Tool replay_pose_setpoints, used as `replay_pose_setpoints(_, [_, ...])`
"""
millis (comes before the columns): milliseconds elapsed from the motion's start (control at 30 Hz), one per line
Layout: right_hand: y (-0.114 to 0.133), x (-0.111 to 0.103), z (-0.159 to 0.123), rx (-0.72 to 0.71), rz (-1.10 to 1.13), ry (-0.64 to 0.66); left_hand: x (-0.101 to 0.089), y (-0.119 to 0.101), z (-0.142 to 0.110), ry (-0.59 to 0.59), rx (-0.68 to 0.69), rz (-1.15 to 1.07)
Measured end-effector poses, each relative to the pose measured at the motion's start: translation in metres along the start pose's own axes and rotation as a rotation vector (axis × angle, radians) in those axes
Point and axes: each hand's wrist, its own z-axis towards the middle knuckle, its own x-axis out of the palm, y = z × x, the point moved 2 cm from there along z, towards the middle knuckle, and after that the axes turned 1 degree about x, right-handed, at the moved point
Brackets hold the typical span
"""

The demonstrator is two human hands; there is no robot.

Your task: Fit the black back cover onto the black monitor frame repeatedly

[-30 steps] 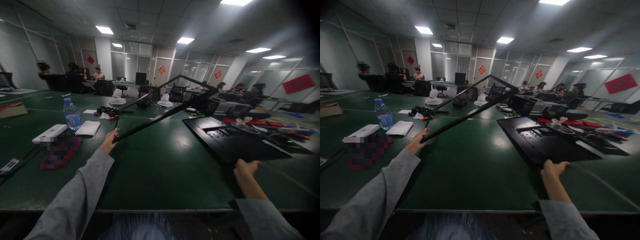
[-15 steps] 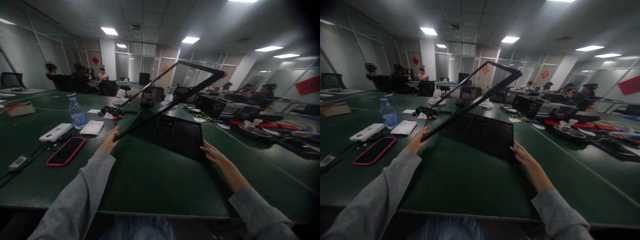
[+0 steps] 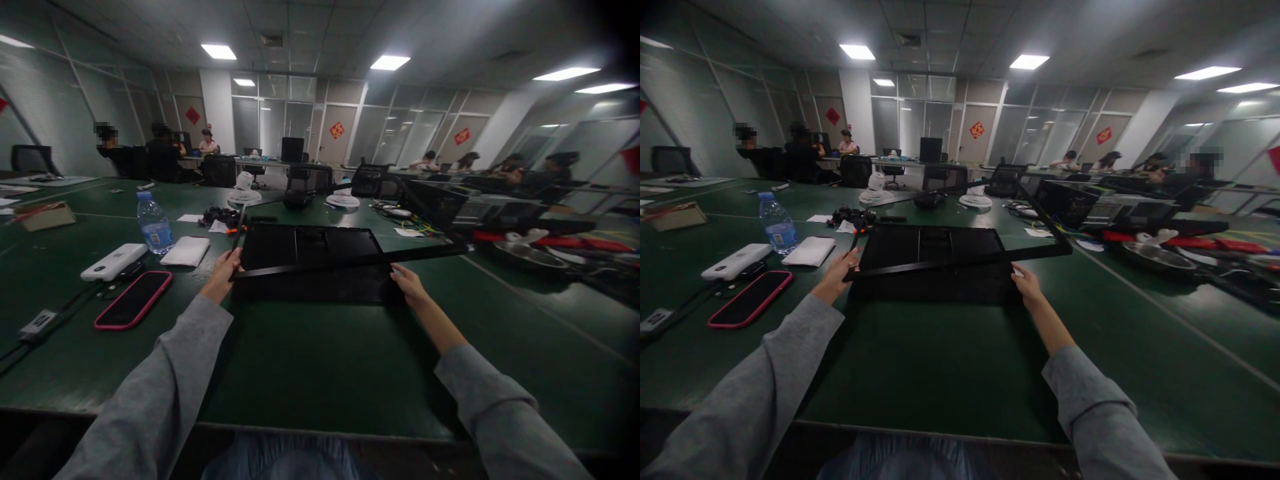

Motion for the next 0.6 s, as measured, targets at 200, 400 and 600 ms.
replay_pose_setpoints(200, [-0.006,-0.005,0.002,-0.082,-0.082,-0.076,-0.005,0.007,0.001,0.036,0.035,0.070])
replay_pose_setpoints(400, [0.003,-0.023,0.006,0.021,0.039,-0.082,-0.010,0.011,0.004,0.035,0.047,0.108])
replay_pose_setpoints(600, [0.045,-0.041,0.001,0.086,0.159,0.179,-0.010,0.012,0.006,0.039,0.052,0.189])
